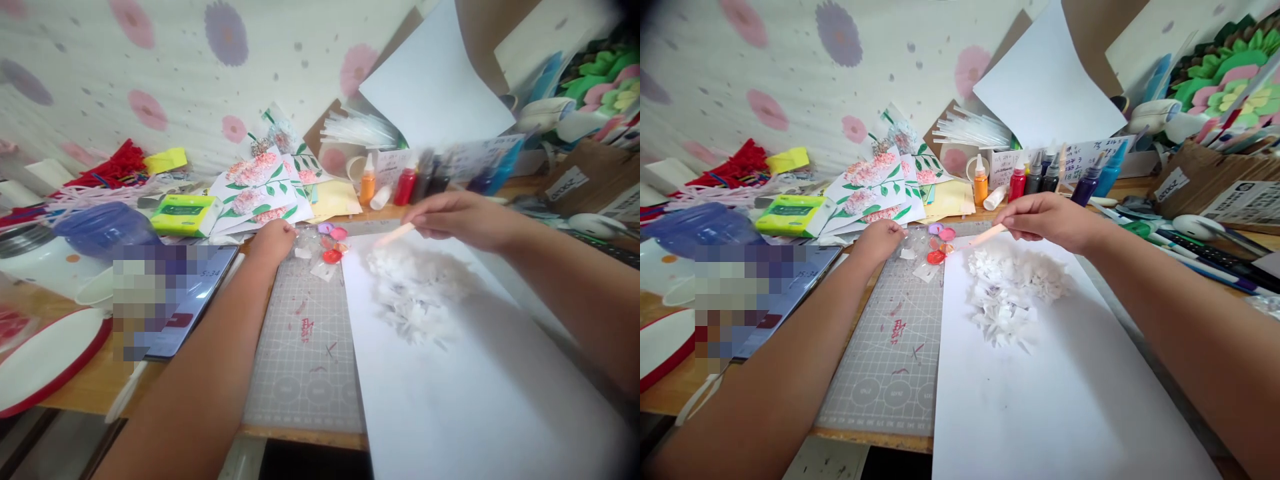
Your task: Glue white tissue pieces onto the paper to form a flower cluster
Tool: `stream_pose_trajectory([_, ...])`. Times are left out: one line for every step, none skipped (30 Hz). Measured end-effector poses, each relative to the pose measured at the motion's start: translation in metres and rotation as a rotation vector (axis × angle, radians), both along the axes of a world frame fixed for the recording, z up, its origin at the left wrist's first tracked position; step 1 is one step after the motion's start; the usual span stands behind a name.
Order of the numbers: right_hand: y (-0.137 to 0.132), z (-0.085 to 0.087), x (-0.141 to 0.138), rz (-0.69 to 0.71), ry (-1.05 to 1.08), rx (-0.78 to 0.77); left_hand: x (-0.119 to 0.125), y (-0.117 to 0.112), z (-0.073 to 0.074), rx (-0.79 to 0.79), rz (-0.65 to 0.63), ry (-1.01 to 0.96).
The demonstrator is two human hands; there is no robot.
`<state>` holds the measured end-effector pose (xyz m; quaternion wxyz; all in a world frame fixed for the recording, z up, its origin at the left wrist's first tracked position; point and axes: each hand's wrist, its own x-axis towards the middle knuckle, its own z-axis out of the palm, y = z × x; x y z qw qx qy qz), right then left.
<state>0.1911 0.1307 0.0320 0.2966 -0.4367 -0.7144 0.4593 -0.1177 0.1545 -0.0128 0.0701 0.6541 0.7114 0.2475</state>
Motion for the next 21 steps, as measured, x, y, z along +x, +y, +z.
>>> stream_pose_trajectory([-0.005,-0.002,0.009,-0.038,0.02,-0.027,0.004,-0.003,0.003,0.04,0.009,-0.008])
stream_pose_trajectory([-0.01,-0.005,0.017,-0.082,0.055,-0.053,0.009,-0.007,0.007,0.095,0.01,-0.019])
stream_pose_trajectory([-0.014,-0.008,0.025,-0.13,0.096,-0.074,0.015,-0.012,0.012,0.142,0.003,-0.025])
stream_pose_trajectory([-0.017,-0.012,0.031,-0.171,0.133,-0.09,0.022,-0.019,0.017,0.198,-0.019,-0.032])
stream_pose_trajectory([-0.019,-0.016,0.036,-0.2,0.163,-0.104,0.03,-0.027,0.022,0.288,-0.083,-0.073])
stream_pose_trajectory([-0.021,-0.019,0.04,-0.216,0.178,-0.115,0.039,-0.034,0.026,0.344,-0.16,-0.102])
stream_pose_trajectory([-0.023,-0.022,0.043,-0.217,0.18,-0.121,0.047,-0.042,0.029,0.369,-0.231,-0.116])
stream_pose_trajectory([-0.024,-0.024,0.045,-0.213,0.178,-0.121,0.054,-0.049,0.031,0.38,-0.304,-0.118])
stream_pose_trajectory([-0.026,-0.025,0.046,-0.208,0.177,-0.113,0.061,-0.055,0.033,0.392,-0.373,-0.117])
stream_pose_trajectory([-0.028,-0.025,0.047,-0.207,0.182,-0.099,0.066,-0.06,0.033,0.401,-0.428,-0.096])
stream_pose_trajectory([-0.03,-0.024,0.048,-0.207,0.193,-0.081,0.069,-0.063,0.033,0.384,-0.467,-0.053])
stream_pose_trajectory([-0.032,-0.023,0.049,-0.21,0.213,-0.06,0.072,-0.065,0.032,0.351,-0.494,-0.014])
stream_pose_trajectory([-0.034,-0.021,0.05,-0.21,0.236,-0.038,0.073,-0.065,0.031,0.315,-0.513,0.015])
stream_pose_trajectory([-0.035,-0.02,0.051,-0.207,0.254,-0.013,0.073,-0.064,0.03,0.278,-0.531,0.034])
stream_pose_trajectory([-0.037,-0.019,0.051,-0.2,0.259,0.014,0.073,-0.063,0.028,0.243,-0.555,0.041])
stream_pose_trajectory([-0.037,-0.018,0.051,-0.192,0.255,0.042,0.073,-0.062,0.026,0.215,-0.582,0.041])
stream_pose_trajectory([-0.038,-0.017,0.05,-0.183,0.243,0.074,0.073,-0.061,0.025,0.192,-0.617,0.039])
stream_pose_trajectory([-0.039,-0.016,0.049,-0.175,0.214,0.107,0.073,-0.061,0.023,0.173,-0.656,0.033])
stream_pose_trajectory([-0.039,-0.016,0.047,-0.166,0.172,0.139,0.074,-0.062,0.022,0.157,-0.692,0.028])
stream_pose_trajectory([-0.04,-0.016,0.045,-0.154,0.124,0.17,0.075,-0.063,0.022,0.137,-0.723,0.026])
stream_pose_trajectory([-0.04,-0.016,0.043,-0.14,0.075,0.198,0.077,-0.065,0.021,0.112,-0.748,0.027])
